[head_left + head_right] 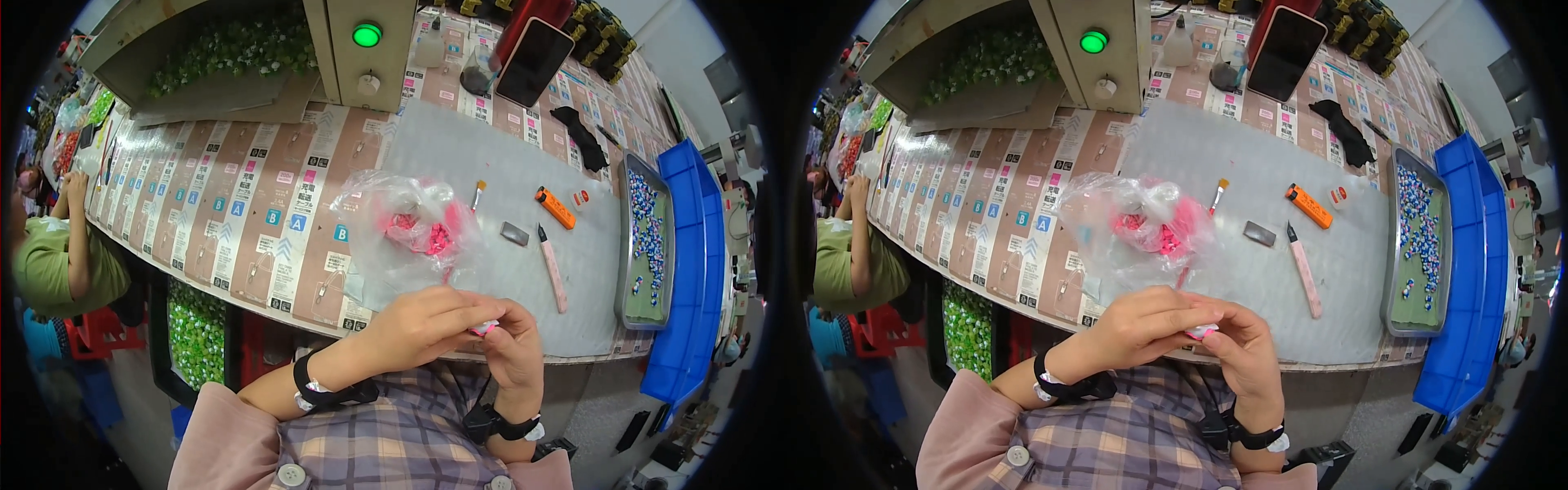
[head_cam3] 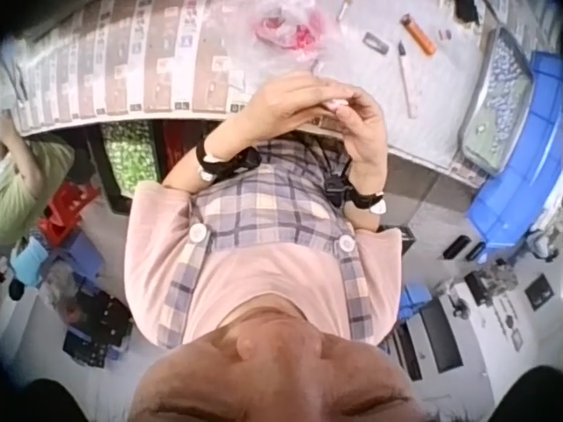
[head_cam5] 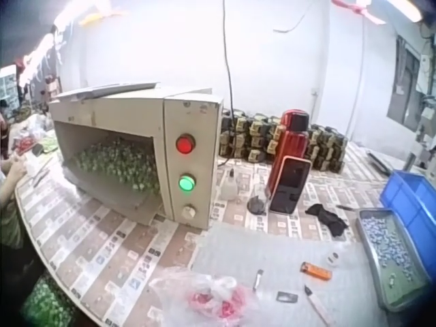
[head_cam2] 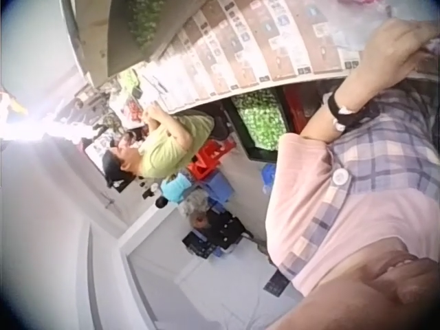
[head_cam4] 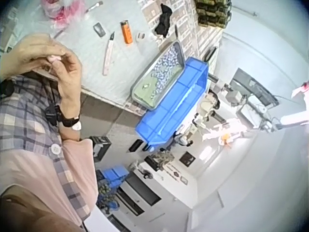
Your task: Assembling small toy components by hand and using glue and small tools.
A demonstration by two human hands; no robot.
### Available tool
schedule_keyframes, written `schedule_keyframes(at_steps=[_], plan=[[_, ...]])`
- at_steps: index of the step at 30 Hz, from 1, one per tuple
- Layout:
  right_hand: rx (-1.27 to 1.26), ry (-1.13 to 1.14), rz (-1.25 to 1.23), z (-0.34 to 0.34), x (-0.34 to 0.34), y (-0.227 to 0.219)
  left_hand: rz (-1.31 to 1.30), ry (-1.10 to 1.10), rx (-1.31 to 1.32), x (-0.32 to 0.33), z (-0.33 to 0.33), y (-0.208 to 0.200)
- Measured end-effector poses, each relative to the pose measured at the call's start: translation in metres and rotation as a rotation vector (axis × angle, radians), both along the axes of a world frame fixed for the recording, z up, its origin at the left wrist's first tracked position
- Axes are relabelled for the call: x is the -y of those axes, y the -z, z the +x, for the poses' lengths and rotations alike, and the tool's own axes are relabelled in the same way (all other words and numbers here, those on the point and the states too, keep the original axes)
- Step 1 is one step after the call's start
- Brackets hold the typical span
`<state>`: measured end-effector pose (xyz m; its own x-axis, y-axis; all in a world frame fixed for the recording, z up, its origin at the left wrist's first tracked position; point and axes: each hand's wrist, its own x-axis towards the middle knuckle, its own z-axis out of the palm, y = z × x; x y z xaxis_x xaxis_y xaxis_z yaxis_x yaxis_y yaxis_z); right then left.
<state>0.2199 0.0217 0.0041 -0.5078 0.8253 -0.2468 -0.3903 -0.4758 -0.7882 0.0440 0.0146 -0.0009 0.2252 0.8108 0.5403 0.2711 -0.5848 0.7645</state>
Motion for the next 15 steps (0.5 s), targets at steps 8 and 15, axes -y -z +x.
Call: schedule_keyframes(at_steps=[8,15], plan=[[0.040,0.050,-0.081,-0.015,0.002,-0.019,-0.013,0.065,0.005,0.000,-0.011,-0.008],[0.098,-0.062,-0.074,0.014,0.003,-0.018,0.035,0.162,0.232,0.003,0.005,-0.005]])
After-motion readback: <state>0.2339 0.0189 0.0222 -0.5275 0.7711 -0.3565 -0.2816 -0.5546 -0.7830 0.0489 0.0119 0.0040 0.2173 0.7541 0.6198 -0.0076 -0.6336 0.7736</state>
